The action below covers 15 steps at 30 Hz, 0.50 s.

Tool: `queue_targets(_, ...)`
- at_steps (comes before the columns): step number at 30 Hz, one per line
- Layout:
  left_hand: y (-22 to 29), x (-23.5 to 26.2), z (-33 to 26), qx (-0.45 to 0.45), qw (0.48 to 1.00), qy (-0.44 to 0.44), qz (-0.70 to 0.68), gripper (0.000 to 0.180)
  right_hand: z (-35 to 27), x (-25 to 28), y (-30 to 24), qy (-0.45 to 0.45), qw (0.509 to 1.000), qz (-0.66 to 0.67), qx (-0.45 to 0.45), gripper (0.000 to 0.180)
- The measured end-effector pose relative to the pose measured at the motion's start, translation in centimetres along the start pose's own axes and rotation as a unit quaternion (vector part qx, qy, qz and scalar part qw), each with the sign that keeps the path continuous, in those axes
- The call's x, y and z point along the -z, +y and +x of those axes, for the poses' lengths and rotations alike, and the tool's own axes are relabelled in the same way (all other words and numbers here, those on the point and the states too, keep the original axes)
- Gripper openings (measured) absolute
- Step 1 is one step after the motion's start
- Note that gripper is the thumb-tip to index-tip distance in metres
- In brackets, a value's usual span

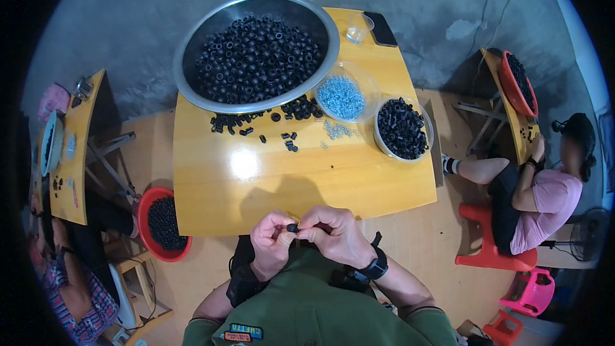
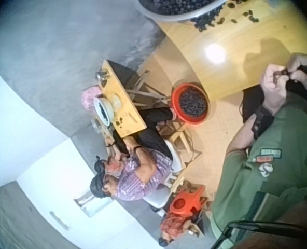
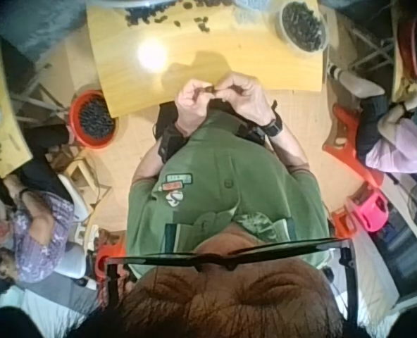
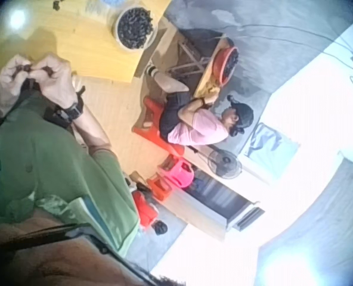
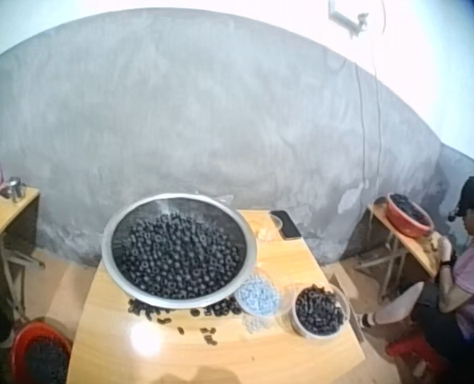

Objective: Assembling small black plastic parts with blue fasteners at a workshop table.

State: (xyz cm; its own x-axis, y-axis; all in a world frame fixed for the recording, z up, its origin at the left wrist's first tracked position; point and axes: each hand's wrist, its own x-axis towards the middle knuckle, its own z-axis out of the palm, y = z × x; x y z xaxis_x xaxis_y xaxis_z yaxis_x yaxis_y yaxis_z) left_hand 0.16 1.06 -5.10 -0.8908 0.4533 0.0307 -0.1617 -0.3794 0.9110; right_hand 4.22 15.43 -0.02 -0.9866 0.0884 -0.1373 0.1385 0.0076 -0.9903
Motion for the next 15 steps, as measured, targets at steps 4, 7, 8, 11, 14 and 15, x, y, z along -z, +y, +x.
queue_targets(4,-0.3,0.0,0.0,0.011,0.999,-0.012,-0.043,0.014,0.1,-0.3,-0.1,0.018,0.999,0.043,-0.013,0.006)
queue_targets(7,-0.6,-0.3,-0.6,0.035,0.997,-0.016,-0.063,0.014,0.0,-0.2,-0.5,0.016,0.995,-0.068,0.070,0.007)
queue_targets(8,-0.6,-0.6,-0.8,0.037,0.997,-0.008,-0.064,0.013,-0.2,0.0,-0.7,-0.001,0.992,-0.095,0.077,0.007)
queue_targets(11,-0.9,-0.5,-1.3,0.044,0.997,-0.009,-0.060,0.013,-0.2,0.0,-1.1,-0.006,0.993,-0.106,0.047,0.010)
queue_targets(14,-0.8,-0.7,-0.7,0.043,0.998,-0.006,-0.054,0.013,0.1,0.3,-0.5,-0.027,0.999,0.021,-0.033,0.009)
queue_targets(15,-0.7,-0.6,-0.6,0.038,0.998,0.003,-0.048,0.013,0.1,0.1,-0.5,-0.020,0.997,0.049,-0.053,0.009)
